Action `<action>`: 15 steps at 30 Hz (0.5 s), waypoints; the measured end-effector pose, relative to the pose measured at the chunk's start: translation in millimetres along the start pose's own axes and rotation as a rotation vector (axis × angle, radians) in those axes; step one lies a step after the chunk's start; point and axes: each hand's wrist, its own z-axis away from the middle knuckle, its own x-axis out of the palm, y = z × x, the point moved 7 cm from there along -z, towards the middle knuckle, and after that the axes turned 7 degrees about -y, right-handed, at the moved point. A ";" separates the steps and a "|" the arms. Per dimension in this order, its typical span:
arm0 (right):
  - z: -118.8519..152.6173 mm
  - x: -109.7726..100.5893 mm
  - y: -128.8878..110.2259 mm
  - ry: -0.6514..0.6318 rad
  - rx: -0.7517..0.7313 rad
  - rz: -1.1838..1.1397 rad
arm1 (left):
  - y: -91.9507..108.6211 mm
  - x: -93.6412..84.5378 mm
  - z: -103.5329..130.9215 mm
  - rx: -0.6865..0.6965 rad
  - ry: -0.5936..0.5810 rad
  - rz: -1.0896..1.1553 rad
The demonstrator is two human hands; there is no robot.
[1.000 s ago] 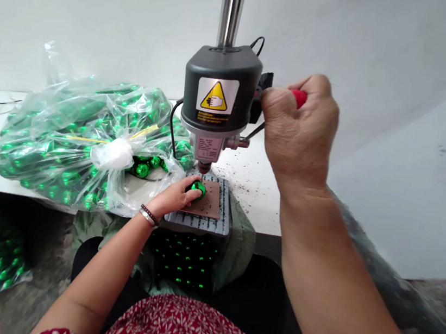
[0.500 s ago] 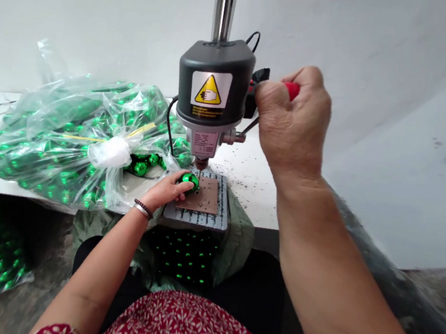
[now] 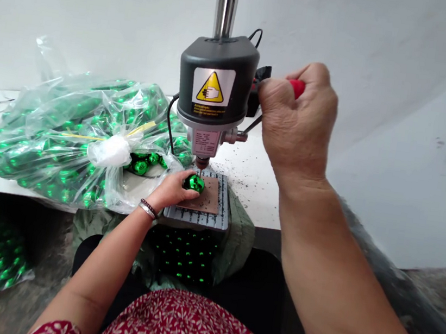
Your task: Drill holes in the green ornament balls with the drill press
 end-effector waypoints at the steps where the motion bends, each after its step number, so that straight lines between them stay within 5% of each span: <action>1: 0.1 -0.2 -0.5 0.002 -0.005 0.004 | 3.8 1.9 -0.5 0.035 0.006 -0.027; 5: 0.0 -0.5 -1.9 0.007 -0.027 0.015 | 8.6 11.1 -2.7 0.108 0.010 -0.030; 10: 2.6 -0.7 1.9 0.011 -0.050 0.031 | -5.1 18.1 -2.5 0.040 -0.015 0.215; 15: 19.6 -5.4 4.5 0.069 -0.184 0.073 | -5.5 19.4 1.6 0.011 0.004 0.213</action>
